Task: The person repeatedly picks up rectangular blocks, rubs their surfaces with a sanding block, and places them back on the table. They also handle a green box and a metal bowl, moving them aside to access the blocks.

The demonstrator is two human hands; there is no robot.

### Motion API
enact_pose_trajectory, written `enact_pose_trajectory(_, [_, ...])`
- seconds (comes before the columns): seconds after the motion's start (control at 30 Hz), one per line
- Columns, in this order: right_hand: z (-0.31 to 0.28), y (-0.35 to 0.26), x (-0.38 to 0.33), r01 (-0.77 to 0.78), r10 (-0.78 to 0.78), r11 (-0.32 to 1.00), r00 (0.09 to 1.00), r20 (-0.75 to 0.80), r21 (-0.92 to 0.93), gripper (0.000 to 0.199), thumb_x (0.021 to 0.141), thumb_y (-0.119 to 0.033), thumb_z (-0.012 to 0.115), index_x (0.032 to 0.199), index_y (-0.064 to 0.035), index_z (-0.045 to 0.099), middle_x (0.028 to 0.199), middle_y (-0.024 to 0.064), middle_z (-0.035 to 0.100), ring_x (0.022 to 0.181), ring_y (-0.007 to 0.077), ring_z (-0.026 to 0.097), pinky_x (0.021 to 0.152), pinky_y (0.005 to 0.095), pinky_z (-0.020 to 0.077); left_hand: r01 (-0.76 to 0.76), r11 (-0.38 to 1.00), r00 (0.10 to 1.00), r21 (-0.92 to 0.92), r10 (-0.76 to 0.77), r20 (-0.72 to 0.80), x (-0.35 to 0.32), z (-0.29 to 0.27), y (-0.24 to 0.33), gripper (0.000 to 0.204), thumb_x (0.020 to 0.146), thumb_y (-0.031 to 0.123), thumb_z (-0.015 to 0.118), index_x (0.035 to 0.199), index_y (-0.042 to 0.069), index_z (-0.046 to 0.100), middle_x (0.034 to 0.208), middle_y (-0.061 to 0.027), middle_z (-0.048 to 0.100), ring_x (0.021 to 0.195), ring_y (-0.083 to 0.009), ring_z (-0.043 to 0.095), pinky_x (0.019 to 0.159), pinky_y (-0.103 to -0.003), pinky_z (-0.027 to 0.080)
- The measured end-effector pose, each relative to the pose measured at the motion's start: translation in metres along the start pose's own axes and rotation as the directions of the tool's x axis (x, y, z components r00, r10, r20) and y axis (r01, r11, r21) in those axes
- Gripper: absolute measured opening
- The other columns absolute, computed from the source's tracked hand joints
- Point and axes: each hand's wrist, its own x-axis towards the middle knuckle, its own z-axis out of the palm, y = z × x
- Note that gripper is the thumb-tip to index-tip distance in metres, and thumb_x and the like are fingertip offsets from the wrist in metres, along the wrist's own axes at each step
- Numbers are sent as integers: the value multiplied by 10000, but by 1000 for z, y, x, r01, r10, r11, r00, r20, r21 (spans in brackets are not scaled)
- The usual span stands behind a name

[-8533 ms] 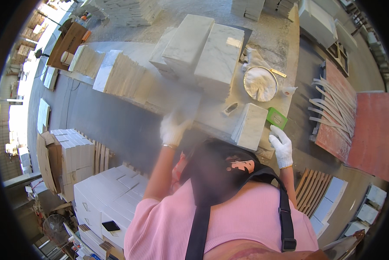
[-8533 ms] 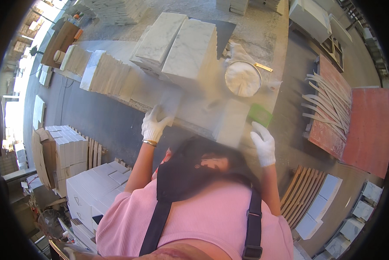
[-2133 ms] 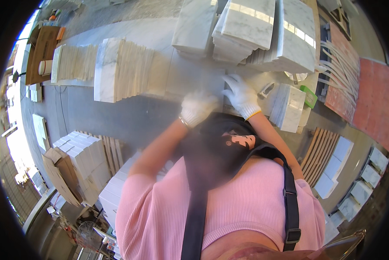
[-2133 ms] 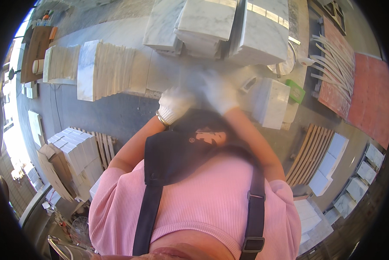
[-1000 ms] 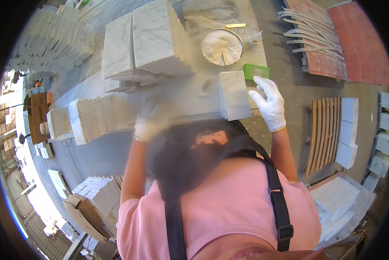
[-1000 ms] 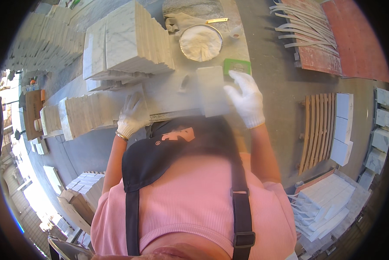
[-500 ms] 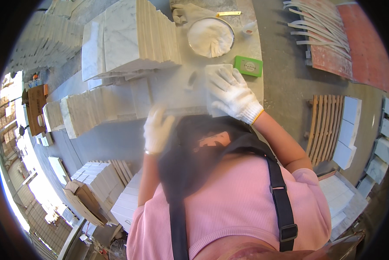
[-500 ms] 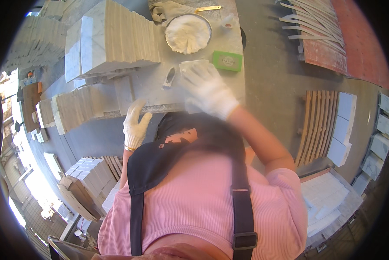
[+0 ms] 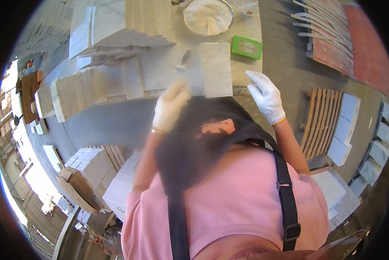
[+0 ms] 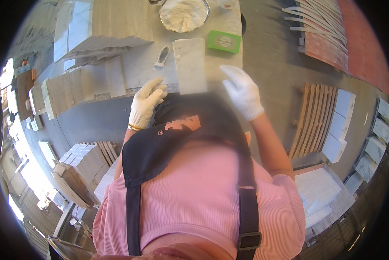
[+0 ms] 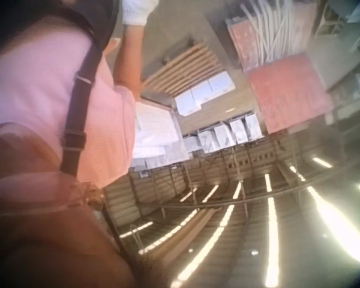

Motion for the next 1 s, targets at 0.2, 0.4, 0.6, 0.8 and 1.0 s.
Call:
enact_pose_trajectory(0.2, [10, -7, 17, 7, -7, 991, 1000, 5, 132, 357, 930, -58, 651, 1286, -55, 660, 1247, 135, 680, 1135, 263, 656, 986, 326, 501, -495, 696, 814, 520, 581, -3, 20, 16, 26, 445, 916, 222, 656, 1335, 78, 617, 1333, -160, 623, 1244, -383, 566, 1033, -429, 463])
enact_pose_trajectory(0.4, [5, 0, 21, -42, 38, 978, 999, 25, 207, 337, 955, -120, 631, 1287, -73, 666, 1280, 130, 674, 1161, 261, 650, 1010, 332, 486, -697, 173, 601, 696, 670, 436, 52, 37, 50, 526, 919, 328, 648, 1385, 93, 577, 1531, -153, 457, 1404, -495, 366, 1113, -583, 348])
enact_pose_trajectory(0.6, [6, 12, -3, -139, 128, 949, 990, 60, 282, 354, 957, -106, 637, 1307, -56, 658, 1293, 118, 679, 1179, 214, 646, 1027, 302, 469, -445, 213, 734, 870, 644, 217, 17, 2, 7, 556, 919, 381, 661, 1387, 92, 576, 1542, -185, 431, 1404, -509, 355, 1106, -605, 343])
enact_pose_trajectory(0.8, [17, 12, -13, -362, 307, 816, 932, 193, 452, 367, 979, -154, 638, 1328, -42, 643, 1256, 99, 684, 1118, 151, 638, 951, 281, 479, -107, 603, 828, 791, 495, -265, -23, -15, -16, 537, 908, 328, 693, 1372, 75, 596, 1471, -208, 503, 1348, -422, 464, 1092, -497, 397])
enact_pose_trajectory(1.0, [28, -7, -7, -481, 384, 751, 875, 294, 452, 437, 997, -268, 647, 1385, -71, 605, 928, 10, 690, 753, 71, 612, 641, 232, 487, 5, 986, 979, 168, 30, -202, -23, 15, 14, 517, 938, 281, 651, 1384, 25, 591, 1084, -143, 713, 985, -203, 665, 902, -323, 503])
